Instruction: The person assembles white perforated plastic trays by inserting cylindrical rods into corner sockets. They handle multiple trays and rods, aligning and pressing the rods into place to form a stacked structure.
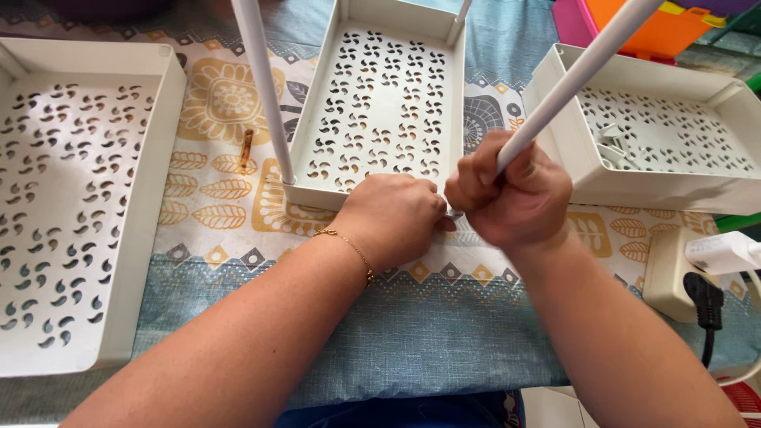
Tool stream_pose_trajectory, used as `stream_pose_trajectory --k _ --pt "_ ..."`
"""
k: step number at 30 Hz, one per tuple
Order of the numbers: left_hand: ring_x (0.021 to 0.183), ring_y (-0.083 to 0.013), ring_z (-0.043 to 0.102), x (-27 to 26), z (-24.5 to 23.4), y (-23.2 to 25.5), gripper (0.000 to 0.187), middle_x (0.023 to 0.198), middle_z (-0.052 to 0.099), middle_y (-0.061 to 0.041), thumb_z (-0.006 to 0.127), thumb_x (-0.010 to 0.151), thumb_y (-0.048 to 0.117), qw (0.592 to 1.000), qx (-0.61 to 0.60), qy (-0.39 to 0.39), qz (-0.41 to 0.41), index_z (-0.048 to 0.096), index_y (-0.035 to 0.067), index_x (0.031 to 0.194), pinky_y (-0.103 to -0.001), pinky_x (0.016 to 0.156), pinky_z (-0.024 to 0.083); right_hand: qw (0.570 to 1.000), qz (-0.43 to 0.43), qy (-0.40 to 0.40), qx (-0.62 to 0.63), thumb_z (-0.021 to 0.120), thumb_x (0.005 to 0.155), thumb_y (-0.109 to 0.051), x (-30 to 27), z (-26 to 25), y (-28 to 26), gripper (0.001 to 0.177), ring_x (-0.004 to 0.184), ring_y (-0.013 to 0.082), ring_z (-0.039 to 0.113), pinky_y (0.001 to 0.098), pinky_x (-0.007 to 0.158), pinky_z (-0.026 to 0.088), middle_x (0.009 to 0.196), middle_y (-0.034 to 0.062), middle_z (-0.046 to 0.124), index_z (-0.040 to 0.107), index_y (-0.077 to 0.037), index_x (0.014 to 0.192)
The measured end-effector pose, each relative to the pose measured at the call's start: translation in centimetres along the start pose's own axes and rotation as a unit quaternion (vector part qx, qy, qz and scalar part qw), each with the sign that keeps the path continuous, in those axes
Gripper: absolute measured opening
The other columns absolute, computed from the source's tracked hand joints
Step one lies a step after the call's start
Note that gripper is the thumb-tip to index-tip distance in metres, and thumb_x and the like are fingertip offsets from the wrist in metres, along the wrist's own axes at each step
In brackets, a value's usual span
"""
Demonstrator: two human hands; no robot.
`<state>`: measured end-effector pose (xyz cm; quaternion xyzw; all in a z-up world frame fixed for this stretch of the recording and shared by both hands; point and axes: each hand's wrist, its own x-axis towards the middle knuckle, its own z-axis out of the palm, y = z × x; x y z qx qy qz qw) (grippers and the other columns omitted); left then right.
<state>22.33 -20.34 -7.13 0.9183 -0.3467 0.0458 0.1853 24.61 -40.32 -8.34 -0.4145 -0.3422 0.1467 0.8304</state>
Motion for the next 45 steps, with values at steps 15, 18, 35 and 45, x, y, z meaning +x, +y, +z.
stream_pose_trajectory --k 15,18,35,45 --pt "0.086 -0.0268 0.071 -0.2 0.0 0.3 0.031 0.088 0.073 -0.005 0.065 0.092 0.041 1.000 0.016 0.013 0.011 0.077 0.015 0.081 -0.044 0.074 0.057 0.958 -0.148 0.220 -0.106 0.062 0.107 -0.025 -1.0 5.0 1.5 0.025 0.076 0.0187 0.048 0.0356 0.070 0.040 0.088 0.0088 0.058 0.062 -0.001 0.108" --pt "0.086 -0.0261 0.071 -0.3 0.2 0.5 0.032 0.088 0.073 -0.004 0.065 0.093 0.041 1.000 0.009 0.006 0.013 0.077 0.015 0.080 -0.043 0.074 0.057 0.960 -0.165 0.203 -0.097 0.064 0.107 -0.031 -1.1 3.9 1.9 0.031 0.070 0.0158 0.042 0.0342 0.064 0.035 0.085 0.0075 0.055 0.063 0.000 0.106" --pt "0.086 -0.0259 0.071 -0.3 -0.3 0.5 0.032 0.085 0.072 -0.004 0.066 0.090 0.043 1.000 0.011 -0.003 0.003 0.077 0.015 0.079 -0.043 0.074 0.056 0.954 -0.111 0.246 -0.132 0.057 0.108 -0.033 -1.4 6.3 0.8 0.033 0.088 0.0214 0.054 0.0375 0.084 0.047 0.093 0.0093 0.057 0.056 -0.001 0.112" --pt "0.085 -0.0260 0.071 -0.2 -0.7 0.8 0.032 0.087 0.072 -0.004 0.065 0.092 0.042 0.999 0.009 -0.052 0.006 0.076 0.015 0.079 -0.044 0.074 0.056 0.981 0.035 -0.159 0.103 0.060 0.113 -0.032 0.6 -0.8 -1.1 0.037 0.060 0.0160 0.041 0.0350 0.057 0.030 0.072 0.0071 0.052 0.063 0.002 0.099"
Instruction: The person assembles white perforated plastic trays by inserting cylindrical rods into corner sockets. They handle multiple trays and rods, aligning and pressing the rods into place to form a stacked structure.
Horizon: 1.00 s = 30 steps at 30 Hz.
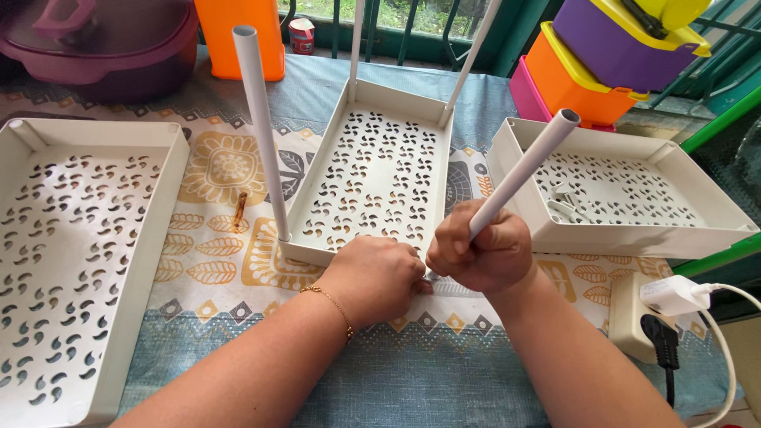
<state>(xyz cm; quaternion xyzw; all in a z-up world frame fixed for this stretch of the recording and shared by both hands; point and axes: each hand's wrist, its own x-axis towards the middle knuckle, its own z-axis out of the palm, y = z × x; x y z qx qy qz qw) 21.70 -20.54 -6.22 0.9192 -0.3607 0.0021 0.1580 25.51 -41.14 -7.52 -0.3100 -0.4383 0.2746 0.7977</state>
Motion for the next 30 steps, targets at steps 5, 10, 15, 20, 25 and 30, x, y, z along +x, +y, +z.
stream_pose_trajectory --k 5,10,15,20,25,30 --pt "0.087 -0.0261 0.071 -0.1 -0.3 0.3 0.033 0.085 0.072 -0.003 0.066 0.089 0.045 1.000 0.000 0.013 -0.015 0.077 0.016 0.079 -0.044 0.075 0.055 0.989 -0.030 0.133 -0.060 0.058 0.107 -0.041 0.1 2.3 0.3 0.041 0.067 0.0195 0.045 0.0356 0.066 0.038 0.073 0.0066 0.052 0.062 0.000 0.105" --pt "0.089 -0.0265 0.071 -0.2 0.0 0.1 0.032 0.086 0.072 -0.004 0.066 0.090 0.045 1.000 0.004 0.014 -0.027 0.077 0.017 0.081 -0.044 0.075 0.056 0.920 -0.138 0.320 -0.176 0.061 0.102 -0.042 0.5 6.1 2.1 0.042 0.085 0.0227 0.049 0.0382 0.083 0.042 0.092 0.0089 0.054 0.060 -0.001 0.099" --pt "0.089 -0.0258 0.071 -0.1 0.0 0.3 0.030 0.088 0.073 -0.003 0.066 0.091 0.042 1.000 0.009 0.013 -0.026 0.077 0.017 0.081 -0.043 0.075 0.056 0.913 -0.169 0.336 -0.157 0.062 0.105 -0.040 0.8 5.8 2.9 0.041 0.073 0.0217 0.044 0.0351 0.068 0.034 0.088 0.0100 0.053 0.061 0.000 0.096" --pt "0.089 -0.0260 0.071 0.3 -0.3 0.3 0.028 0.088 0.073 -0.003 0.068 0.089 0.042 1.000 0.007 0.001 -0.020 0.077 0.017 0.080 -0.043 0.077 0.056 0.946 -0.133 0.271 -0.116 0.065 0.105 -0.039 -0.1 3.8 2.1 0.042 0.061 0.0169 0.033 0.0349 0.058 0.028 0.078 0.0086 0.048 0.061 0.001 0.094" --pt "0.090 -0.0256 0.070 0.2 -0.5 0.3 0.026 0.088 0.073 -0.003 0.070 0.087 0.040 1.000 -0.007 -0.007 -0.014 0.078 0.017 0.079 -0.043 0.078 0.055 0.988 -0.041 0.139 -0.053 0.067 0.103 -0.039 -0.3 1.7 0.3 0.043 0.055 0.0162 0.029 0.0358 0.055 0.026 0.069 0.0102 0.046 0.060 0.001 0.089" --pt "0.090 -0.0260 0.070 0.1 -0.4 0.3 0.025 0.088 0.073 -0.003 0.070 0.087 0.039 1.000 -0.016 -0.005 -0.008 0.078 0.017 0.079 -0.043 0.079 0.055 0.999 0.037 0.030 0.008 0.068 0.102 -0.036 0.4 0.5 -1.0 0.041 0.052 0.0179 0.033 0.0379 0.052 0.026 0.066 0.0098 0.049 0.060 0.000 0.084"
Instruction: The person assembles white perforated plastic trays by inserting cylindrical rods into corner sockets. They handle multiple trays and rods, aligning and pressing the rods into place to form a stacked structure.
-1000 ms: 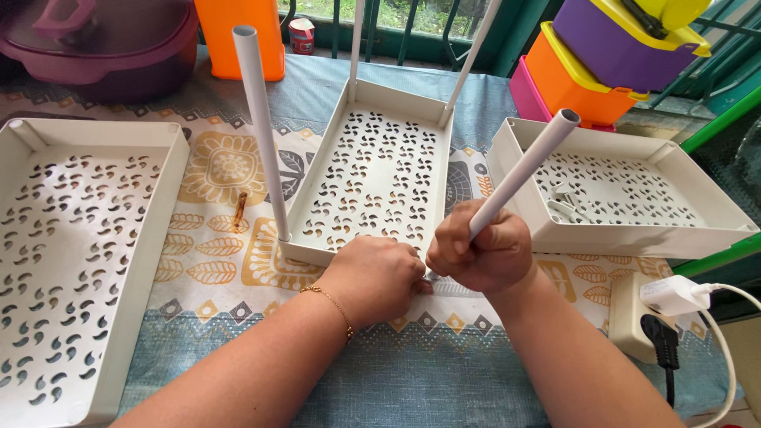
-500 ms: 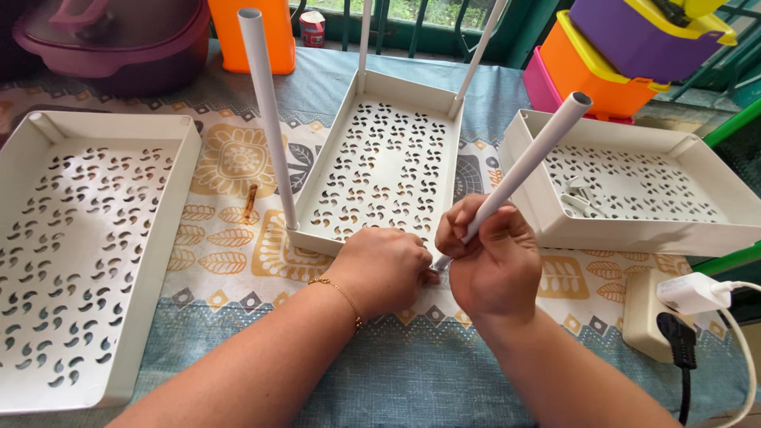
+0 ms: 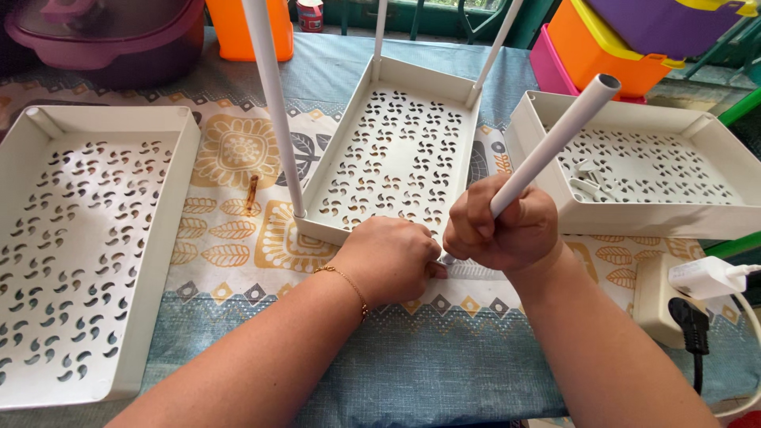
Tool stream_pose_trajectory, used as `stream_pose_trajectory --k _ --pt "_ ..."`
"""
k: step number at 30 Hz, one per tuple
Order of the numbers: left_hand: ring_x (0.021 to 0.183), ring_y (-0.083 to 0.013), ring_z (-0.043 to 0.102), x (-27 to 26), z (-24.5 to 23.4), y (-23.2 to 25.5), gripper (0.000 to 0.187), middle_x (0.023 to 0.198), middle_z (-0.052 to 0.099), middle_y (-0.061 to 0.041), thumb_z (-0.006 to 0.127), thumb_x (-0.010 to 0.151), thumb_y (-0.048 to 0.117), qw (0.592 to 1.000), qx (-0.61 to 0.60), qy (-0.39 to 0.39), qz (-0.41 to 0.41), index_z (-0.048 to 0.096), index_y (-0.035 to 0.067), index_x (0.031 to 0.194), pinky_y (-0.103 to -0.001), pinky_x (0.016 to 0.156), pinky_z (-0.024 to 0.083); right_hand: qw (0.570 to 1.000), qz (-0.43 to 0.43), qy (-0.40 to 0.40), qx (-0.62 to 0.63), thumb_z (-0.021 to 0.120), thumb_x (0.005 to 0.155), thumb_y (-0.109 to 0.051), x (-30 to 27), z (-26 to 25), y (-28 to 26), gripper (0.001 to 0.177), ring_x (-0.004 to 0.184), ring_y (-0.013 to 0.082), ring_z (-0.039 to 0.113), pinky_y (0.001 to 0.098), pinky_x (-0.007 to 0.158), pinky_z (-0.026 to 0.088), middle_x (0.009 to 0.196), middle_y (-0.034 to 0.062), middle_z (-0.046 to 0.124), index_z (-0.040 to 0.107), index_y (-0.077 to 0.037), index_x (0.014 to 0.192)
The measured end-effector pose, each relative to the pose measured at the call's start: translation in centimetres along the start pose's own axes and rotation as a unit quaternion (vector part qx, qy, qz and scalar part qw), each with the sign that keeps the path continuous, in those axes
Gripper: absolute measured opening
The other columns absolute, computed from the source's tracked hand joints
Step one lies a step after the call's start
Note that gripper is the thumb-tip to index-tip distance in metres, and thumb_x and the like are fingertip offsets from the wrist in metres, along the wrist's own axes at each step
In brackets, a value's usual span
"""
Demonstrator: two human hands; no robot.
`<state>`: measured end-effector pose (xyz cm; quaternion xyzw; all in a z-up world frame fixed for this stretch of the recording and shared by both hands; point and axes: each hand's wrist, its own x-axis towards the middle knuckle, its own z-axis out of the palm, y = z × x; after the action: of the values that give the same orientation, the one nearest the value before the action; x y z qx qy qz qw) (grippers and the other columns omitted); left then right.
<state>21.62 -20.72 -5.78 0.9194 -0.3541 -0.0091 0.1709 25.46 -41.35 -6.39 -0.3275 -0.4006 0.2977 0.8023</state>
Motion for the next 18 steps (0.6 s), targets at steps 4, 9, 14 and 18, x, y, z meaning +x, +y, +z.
stream_pose_trajectory --k 4,9,14,18 --pt "0.089 -0.0260 0.070 0.2 0.1 -0.1 0.029 0.087 0.072 -0.004 0.068 0.089 0.042 1.000 0.013 0.010 -0.019 0.078 0.017 0.080 -0.043 0.078 0.056 0.989 -0.059 0.088 -0.104 0.061 0.107 -0.040 0.2 1.6 0.2 0.042 0.070 0.0212 0.047 0.0381 0.070 0.039 0.076 0.0100 0.053 0.061 0.001 0.096" --pt "0.087 -0.0255 0.071 0.2 0.9 -0.4 0.026 0.087 0.072 -0.004 0.066 0.092 0.039 0.997 0.033 0.048 -0.053 0.077 0.018 0.082 -0.043 0.074 0.056 0.914 -0.109 0.286 -0.267 0.049 0.106 -0.047 -0.3 4.6 2.1 0.049 0.095 0.0247 0.058 0.0398 0.094 0.048 0.095 0.0108 0.058 0.055 0.000 0.118" --pt "0.081 -0.0266 0.072 0.4 1.3 -0.7 0.023 0.085 0.072 -0.006 0.066 0.093 0.035 0.994 0.047 0.084 -0.045 0.075 0.015 0.085 -0.043 0.071 0.056 0.893 -0.129 0.353 -0.249 0.048 0.107 -0.055 1.0 4.2 4.8 0.052 0.086 0.0184 0.047 0.0334 0.084 0.043 0.088 0.0057 0.046 0.050 -0.003 0.105" --pt "0.084 -0.0263 0.072 0.6 1.3 -0.7 0.020 0.085 0.073 -0.006 0.067 0.089 0.031 0.995 0.047 0.067 -0.051 0.076 0.016 0.079 -0.043 0.073 0.057 0.887 -0.150 0.361 -0.248 0.046 0.106 -0.062 1.4 3.2 5.4 0.062 0.066 0.0146 0.033 0.0298 0.062 0.031 0.072 0.0027 0.036 0.043 -0.005 0.082"
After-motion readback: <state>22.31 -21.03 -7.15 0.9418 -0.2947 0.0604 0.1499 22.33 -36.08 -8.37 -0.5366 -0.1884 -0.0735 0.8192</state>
